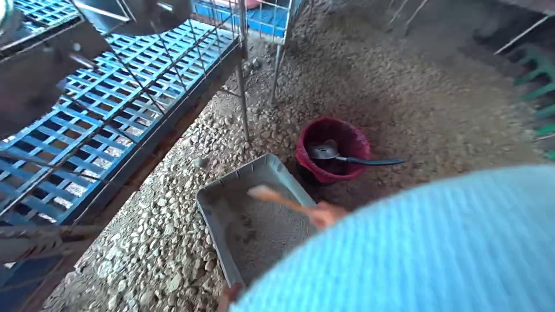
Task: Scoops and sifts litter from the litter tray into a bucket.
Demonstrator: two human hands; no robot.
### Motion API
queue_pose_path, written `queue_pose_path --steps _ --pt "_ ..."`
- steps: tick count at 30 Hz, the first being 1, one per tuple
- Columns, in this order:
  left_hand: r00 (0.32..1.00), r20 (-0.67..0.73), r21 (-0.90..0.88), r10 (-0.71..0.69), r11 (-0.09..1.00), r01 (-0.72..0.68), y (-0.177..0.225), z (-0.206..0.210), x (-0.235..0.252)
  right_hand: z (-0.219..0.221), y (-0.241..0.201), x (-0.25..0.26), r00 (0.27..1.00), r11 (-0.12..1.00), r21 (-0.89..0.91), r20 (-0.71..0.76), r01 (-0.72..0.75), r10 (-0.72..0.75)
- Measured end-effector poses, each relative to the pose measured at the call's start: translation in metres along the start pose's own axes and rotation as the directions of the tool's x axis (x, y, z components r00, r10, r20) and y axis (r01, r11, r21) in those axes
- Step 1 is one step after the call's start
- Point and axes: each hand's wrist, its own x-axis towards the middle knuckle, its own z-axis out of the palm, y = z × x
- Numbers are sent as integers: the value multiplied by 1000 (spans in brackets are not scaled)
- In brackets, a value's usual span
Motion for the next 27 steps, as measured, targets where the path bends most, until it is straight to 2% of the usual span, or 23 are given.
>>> queue_pose_path --steps 3,5,7,9,11,12,13,14,15,16,18,20,21,22,23,24,27 --pt "998 -51 1 -46 999 46 25 -14 10 -100 62 -14 965 996 33 -249 -82 87" --pt "995 -76 -14 -67 998 66 50 -15 -1 -140 104 3 940 978 54 -270 -200 207" --pt "993 -89 -11 -77 997 76 79 -6 -17 -158 143 42 922 953 11 -251 -303 296" --pt "978 -128 6 -167 986 169 129 19 -46 -153 163 79 891 912 -118 -297 -392 344" --pt "954 -152 -3 -259 965 262 166 38 -56 -133 166 101 915 905 -264 -323 -332 241" --pt "957 -149 -8 -247 969 249 163 36 -45 -123 166 112 944 895 -342 -263 -285 200" --pt "974 -145 -11 -175 984 175 141 27 -25 -111 167 122 962 876 -402 -170 -266 214" --pt "984 -172 -16 -34 999 32 106 15 3 -98 170 130 961 853 -445 -91 -272 260" --pt "979 -197 -54 48 997 -59 80 6 26 -88 174 135 952 835 -466 -51 -291 303" --pt "978 -204 -82 51 994 -69 72 0 36 -80 177 136 942 826 -469 -42 -312 332" --pt "979 -199 -87 31 995 -49 89 -5 29 -77 177 133 928 814 -458 -73 -357 366" --pt "971 -237 -3 24 1000 -26 131 -3 4 -91 167 121 911 800 -439 -148 -409 384" --pt "973 -196 -21 -122 992 121 168 -1 -17 -101 160 111 900 800 -412 -206 -437 385" --pt "960 -186 -70 -209 978 199 193 -1 -28 -111 153 99 888 795 -399 -262 -457 379" --pt "955 -193 -108 -227 972 209 202 -4 -31 -122 146 85 878 785 -406 -313 -468 362" --pt "959 -219 -105 -182 981 162 197 -10 -27 -133 138 71 873 771 -426 -340 -474 348" --pt "977 -176 -179 -121 980 90 190 -21 -21 -159 119 44 860 764 -409 -337 -500 382"
